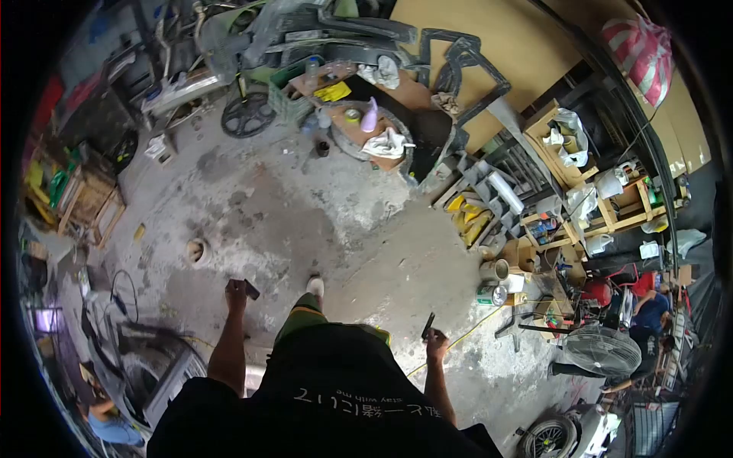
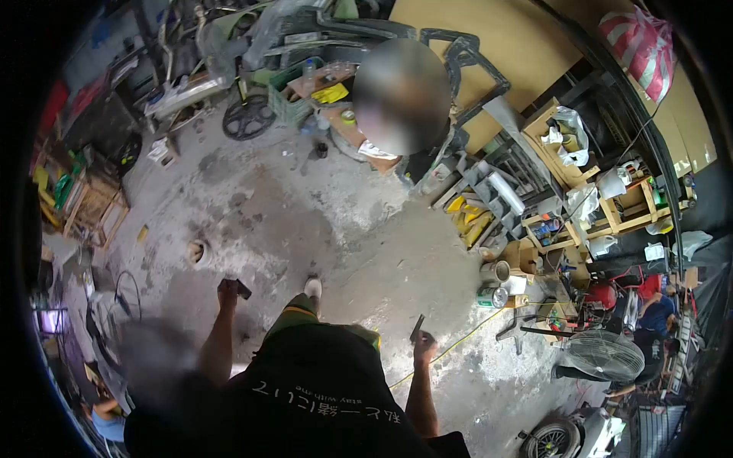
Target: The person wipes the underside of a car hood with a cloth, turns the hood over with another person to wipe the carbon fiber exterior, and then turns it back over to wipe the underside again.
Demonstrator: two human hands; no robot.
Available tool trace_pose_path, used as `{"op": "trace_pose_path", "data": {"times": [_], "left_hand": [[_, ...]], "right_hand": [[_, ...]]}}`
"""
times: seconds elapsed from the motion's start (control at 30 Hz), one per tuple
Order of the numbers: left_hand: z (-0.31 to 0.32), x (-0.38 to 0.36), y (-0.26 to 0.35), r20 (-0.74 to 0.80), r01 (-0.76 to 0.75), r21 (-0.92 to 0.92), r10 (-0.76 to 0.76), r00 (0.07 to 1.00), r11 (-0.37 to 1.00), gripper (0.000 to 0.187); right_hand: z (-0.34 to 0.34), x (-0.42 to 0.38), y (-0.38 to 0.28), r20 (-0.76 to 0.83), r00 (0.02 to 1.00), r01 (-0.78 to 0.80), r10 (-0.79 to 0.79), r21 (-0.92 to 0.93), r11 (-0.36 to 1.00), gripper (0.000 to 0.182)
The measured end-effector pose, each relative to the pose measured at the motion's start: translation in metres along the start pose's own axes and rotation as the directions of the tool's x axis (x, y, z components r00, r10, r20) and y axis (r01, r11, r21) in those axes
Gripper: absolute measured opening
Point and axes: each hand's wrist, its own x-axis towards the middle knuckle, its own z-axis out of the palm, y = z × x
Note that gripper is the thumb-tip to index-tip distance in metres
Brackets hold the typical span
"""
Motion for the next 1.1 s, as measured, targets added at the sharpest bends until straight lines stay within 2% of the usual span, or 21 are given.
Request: {"op": "trace_pose_path", "data": {"times": [0.03, 0.07, 0.1, 0.17, 0.2, 0.23, 0.3, 0.33, 0.37, 0.4, 0.43, 0.57, 0.63, 0.7, 0.77, 0.83, 0.9, 0.97, 1.03, 1.07, 1.1], "left_hand": [[0.017, 0.028, 0.025, 0.029, -0.058, 0.056, 0.056, 0.998, 0.997, 0.017], [0.030, 0.047, 0.066, 0.070, -0.129, 0.129, 0.121, 0.990, 0.983, 0.017], [0.048, 0.085, 0.068, 0.139, -0.190, 0.114, 0.174, 0.975, 0.975, 0.018], [0.080, 0.118, 0.140, 0.196, -0.120, 0.070, 0.104, 0.975, 0.990, 0.021], [0.104, 0.149, 0.140, 0.199, -0.217, 0.046, 0.204, 0.959, 0.975, 0.022], [0.126, 0.172, 0.157, 0.221, -0.296, 0.121, 0.265, 0.939, 0.947, 0.022], [0.178, 0.208, 0.181, 0.259, -0.327, 0.009, 0.313, 0.914, 0.945, 0.021], [0.205, 0.220, 0.197, 0.267, -0.220, 0.004, 0.211, 0.940, 0.975, 0.020], [0.232, 0.232, 0.206, 0.294, -0.196, -0.097, 0.216, 0.931, 0.976, 0.021], [0.256, 0.236, 0.231, 0.286, -0.191, -0.016, 0.188, 0.940, 0.981, 0.021], [0.287, 0.255, 0.228, 0.279, -0.223, 0.046, 0.202, 0.939, 0.974, 0.023], [0.383, 0.269, 0.296, 0.363, -0.012, -0.084, 0.042, 0.931, 0.996, 0.019], [0.431, 0.282, 0.317, 0.396, 0.058, -0.036, -0.039, 0.918, 0.998, 0.018], [0.481, 0.296, 0.340, 0.425, 0.056, -0.072, -0.020, 0.905, 0.996, 0.020], [0.529, 0.308, 0.372, 0.427, 0.164, -0.254, -0.042, 0.903, 0.953, 0.025], [0.563, 0.321, 0.401, 0.475, 0.374, -0.386, -0.166, 0.865, 0.843, 0.043], [0.578, 0.327, 0.414, 0.375, 0.413, -0.284, -0.296, 0.878, 0.865, 0.046], [0.571, 0.335, 0.389, 0.396, 0.425, -0.199, -0.324, 0.859, 0.883, 0.044], [0.541, 0.333, 0.359, 0.608, 0.173, 0.048, -0.166, 0.777, 0.984, 0.036], [0.522, 0.323, 0.353, 0.595, -0.032, 0.193, -0.091, 0.799, 0.981, 0.032], [0.498, 0.311, 0.348, 0.592, -0.228, 0.335, -0.016, 0.806, 0.914, 0.028]], "right_hand": [[0.014, 0.015, 0.032, 0.005, 1.000, -0.024, 0.024, -0.026, 0.999, 0.027], [0.016, 0.023, 0.019, 0.016, 0.995, -0.095, 0.094, 0.052, 0.994, 0.028], [0.017, 0.020, 0.002, 0.036, 0.984, -0.175, 0.172, 0.131, 0.976, 0.028], [0.026, 0.029, -0.030, -0.024, 0.977, -0.202, 0.210, 0.189, 0.961, 0.023], [0.030, 0.033, -0.056, -0.027, 0.967, -0.241, 0.254, 0.226, 0.944, 0.023], [0.037, 0.043, -0.062, 0.001, 0.966, -0.250, 0.259, 0.267, 0.931, 0.023], [0.057, 0.072, -0.059, 0.016, 0.969, -0.246, 0.248, 0.207, 0.947, 0.024], [0.062, 0.088, -0.076, 0.036, 0.954, -0.300, 0.299, 0.218, 0.929, 0.026], [0.068, 0.105, -0.086, 0.049, 0.955, -0.295, 0.292, 0.240, 0.925, 0.028], [0.075, 0.125, -0.097, 0.057, 0.957, -0.289, 0.284, 0.239, 0.927, 0.029], [0.083, 0.146, -0.106, 0.059, 0.957, -0.289, 0.284, 0.245, 0.925, 0.029], [0.104, 0.255, -0.124, 0.142, 0.947, -0.314, 0.289, 0.203, 0.928, 0.028], [0.107, 0.315, -0.131, 0.189, 0.967, -0.195, 0.170, 0.123, 0.973, 0.026], [0.105, 0.371, -0.148, 0.175, 0.969, -0.184, 0.173, 0.053, 0.981, 0.027], [0.107, 0.423, -0.167, 0.123, 0.975, -0.187, 0.183, 0.022, 0.982, 0.029], [0.106, 0.470, -0.189, 0.142, 0.975, -0.163, 0.169, -0.055, 0.985, 0.031], [0.110, 0.512, -0.227, 0.192, 0.976, -0.098, 0.103, -0.039, 0.994, 0.032], [0.136, 0.557, -0.217, 0.191, 0.977, -0.082, 0.092, -0.061, 0.995, 0.032], [0.169, 0.599, -0.208, 0.311, 0.928, -0.236, 0.207, 0.058, 0.970, 0.031], [0.185, 0.619, -0.209, 0.328, 0.921, -0.240, 0.210, 0.053, 0.969, 0.031], [0.203, 0.638, -0.210, 0.329, 0.914, -0.274, 0.236, 0.072, 0.959, 0.031]]}}
